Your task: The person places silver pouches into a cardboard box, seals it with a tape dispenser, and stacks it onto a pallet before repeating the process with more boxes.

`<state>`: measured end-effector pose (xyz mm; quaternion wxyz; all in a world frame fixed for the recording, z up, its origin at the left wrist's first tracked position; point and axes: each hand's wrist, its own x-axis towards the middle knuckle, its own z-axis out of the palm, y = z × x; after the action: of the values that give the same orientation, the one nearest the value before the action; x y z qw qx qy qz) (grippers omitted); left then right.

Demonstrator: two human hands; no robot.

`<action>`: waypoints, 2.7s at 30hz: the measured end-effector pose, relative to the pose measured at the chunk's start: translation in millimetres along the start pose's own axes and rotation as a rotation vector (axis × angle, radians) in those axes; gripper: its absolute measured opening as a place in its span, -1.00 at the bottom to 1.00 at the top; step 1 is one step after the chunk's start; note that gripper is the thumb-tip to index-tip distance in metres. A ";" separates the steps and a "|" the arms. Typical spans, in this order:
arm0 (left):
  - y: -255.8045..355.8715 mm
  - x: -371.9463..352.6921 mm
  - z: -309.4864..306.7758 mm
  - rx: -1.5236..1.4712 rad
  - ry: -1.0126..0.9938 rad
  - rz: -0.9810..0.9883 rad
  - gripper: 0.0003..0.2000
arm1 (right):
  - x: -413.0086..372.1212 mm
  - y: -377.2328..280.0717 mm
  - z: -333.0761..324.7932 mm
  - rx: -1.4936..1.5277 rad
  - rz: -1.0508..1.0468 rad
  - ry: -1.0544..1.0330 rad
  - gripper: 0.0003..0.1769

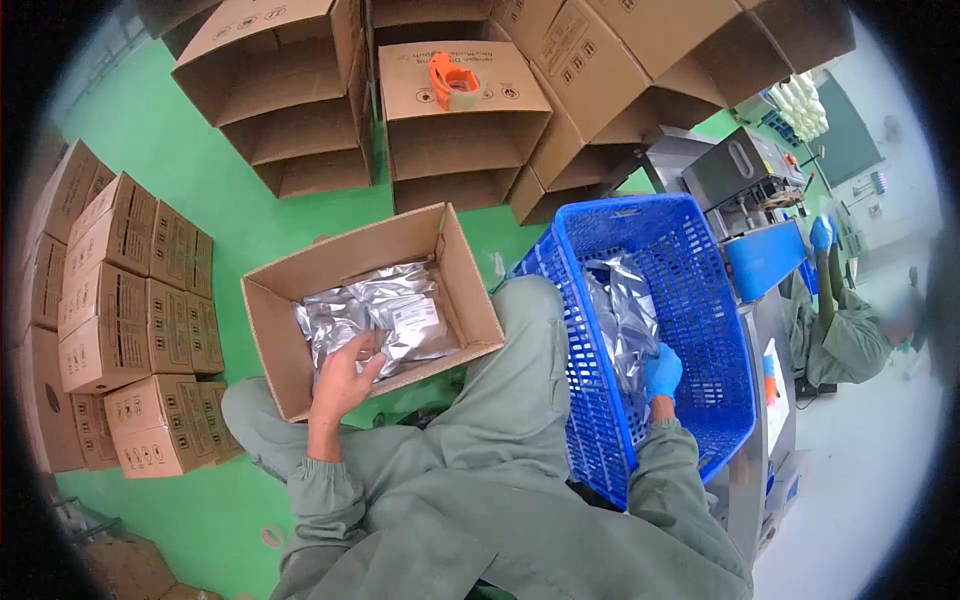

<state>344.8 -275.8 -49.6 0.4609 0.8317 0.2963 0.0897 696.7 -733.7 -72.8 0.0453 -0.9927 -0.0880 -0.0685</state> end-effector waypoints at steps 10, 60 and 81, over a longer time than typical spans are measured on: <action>142.6 31.8 -39.2 -0.162 -0.097 0.506 -0.43 | 5.6 -91.2 -270.3 0.778 -0.495 0.155 -0.80; -59.2 -10.0 -34.6 0.588 -0.242 -0.304 -0.68 | 53.5 14.6 -7.1 1.506 0.608 0.300 -0.23; 216.3 -4.9 -70.7 -0.872 -0.041 -0.099 -0.12 | 16.5 -290.7 -312.6 1.393 -1.729 0.107 -0.81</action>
<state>399.7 -314.6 167.8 0.7785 0.5458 0.2608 0.1676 620.2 -477.7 260.6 0.5337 -0.3503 -0.7677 -0.0552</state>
